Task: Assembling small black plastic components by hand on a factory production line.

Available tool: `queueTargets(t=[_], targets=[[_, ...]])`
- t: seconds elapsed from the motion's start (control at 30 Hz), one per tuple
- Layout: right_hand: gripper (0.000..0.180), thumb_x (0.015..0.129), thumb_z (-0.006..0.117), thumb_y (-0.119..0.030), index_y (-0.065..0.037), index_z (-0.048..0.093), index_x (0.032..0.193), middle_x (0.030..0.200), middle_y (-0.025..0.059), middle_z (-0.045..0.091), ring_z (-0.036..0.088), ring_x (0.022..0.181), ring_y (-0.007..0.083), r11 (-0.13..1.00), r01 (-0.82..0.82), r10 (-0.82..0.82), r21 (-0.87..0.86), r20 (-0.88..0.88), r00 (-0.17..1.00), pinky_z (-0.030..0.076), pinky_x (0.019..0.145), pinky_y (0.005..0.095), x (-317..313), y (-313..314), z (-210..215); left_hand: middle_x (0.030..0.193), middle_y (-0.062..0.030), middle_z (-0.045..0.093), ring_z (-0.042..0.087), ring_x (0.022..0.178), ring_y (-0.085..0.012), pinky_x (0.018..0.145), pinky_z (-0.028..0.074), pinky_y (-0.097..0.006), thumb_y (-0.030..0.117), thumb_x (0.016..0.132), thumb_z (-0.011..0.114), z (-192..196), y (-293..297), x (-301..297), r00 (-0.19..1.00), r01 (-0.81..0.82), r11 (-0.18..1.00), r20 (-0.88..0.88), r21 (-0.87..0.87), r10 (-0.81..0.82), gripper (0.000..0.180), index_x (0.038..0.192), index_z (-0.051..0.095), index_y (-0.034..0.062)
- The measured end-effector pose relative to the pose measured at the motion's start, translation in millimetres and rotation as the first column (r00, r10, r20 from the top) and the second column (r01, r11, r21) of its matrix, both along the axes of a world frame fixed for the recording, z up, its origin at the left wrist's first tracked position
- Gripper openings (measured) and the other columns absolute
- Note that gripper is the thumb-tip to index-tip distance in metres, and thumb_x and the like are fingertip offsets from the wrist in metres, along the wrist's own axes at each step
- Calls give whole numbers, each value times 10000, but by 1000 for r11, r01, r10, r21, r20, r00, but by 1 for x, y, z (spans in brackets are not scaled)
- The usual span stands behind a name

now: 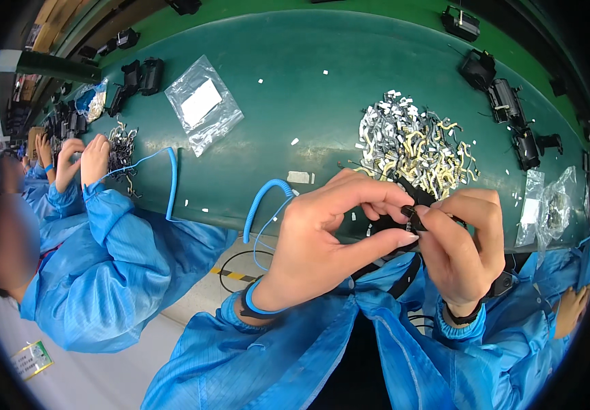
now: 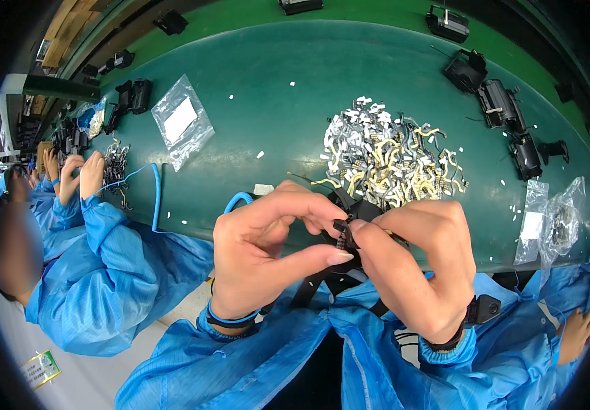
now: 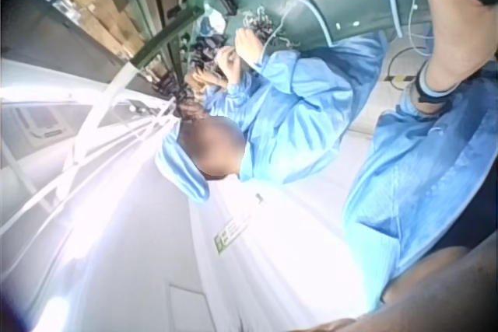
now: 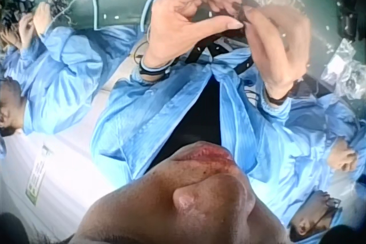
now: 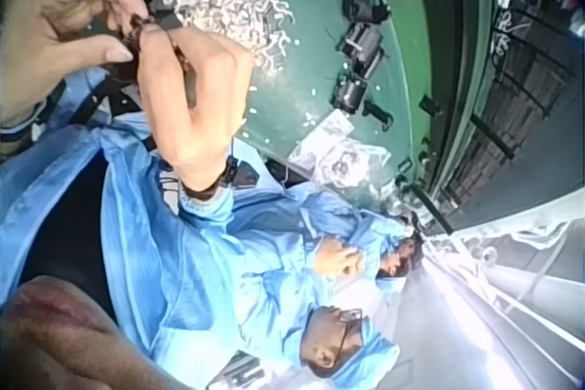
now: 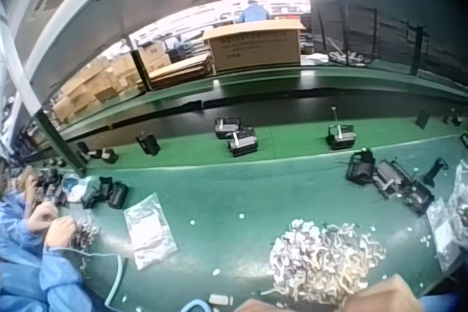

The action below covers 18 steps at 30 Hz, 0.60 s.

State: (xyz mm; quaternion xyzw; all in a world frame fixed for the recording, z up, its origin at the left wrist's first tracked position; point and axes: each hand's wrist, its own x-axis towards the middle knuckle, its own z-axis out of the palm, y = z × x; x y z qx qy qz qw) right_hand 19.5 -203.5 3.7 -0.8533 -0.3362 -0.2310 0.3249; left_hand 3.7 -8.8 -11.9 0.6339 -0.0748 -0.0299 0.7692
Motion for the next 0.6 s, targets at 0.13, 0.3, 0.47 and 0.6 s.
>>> queueTargets(t=[0.13,0.3,0.47,0.6], targets=[[440,574,834,50,-24,762,1001,944,97,639,627,814,255,996,-39,47,79,-90,995,495,657,350,1,-5,1,997,-149,715,652,917,-190,814,507,-316,-144,760,802,-2,6,1,999,25,999,24,40,-26,347,1091,715,-88],[402,586,840,55,-32,771,973,941,92,631,620,813,250,992,-68,81,102,-124,989,483,650,341,0,-6,4,974,-157,721,648,876,-189,753,504,-296,-146,779,777,-2,10,4,998,47,996,46,70,-50,232,1001,737,-94],[334,600,858,46,-44,789,915,966,85,607,614,817,233,991,-42,56,129,-105,993,480,658,312,-3,-3,4,947,-149,718,646,853,-181,738,499,-285,-145,784,772,0,10,4,998,55,998,-16,25,-55,194,968,740,-92],[308,607,865,40,-51,800,894,985,84,594,614,822,228,989,-21,35,146,-93,995,485,663,303,-7,-2,2,917,-141,713,651,818,-163,717,493,-270,-146,789,769,3,9,4,983,74,990,-157,-119,-92,190,967,743,-84]])
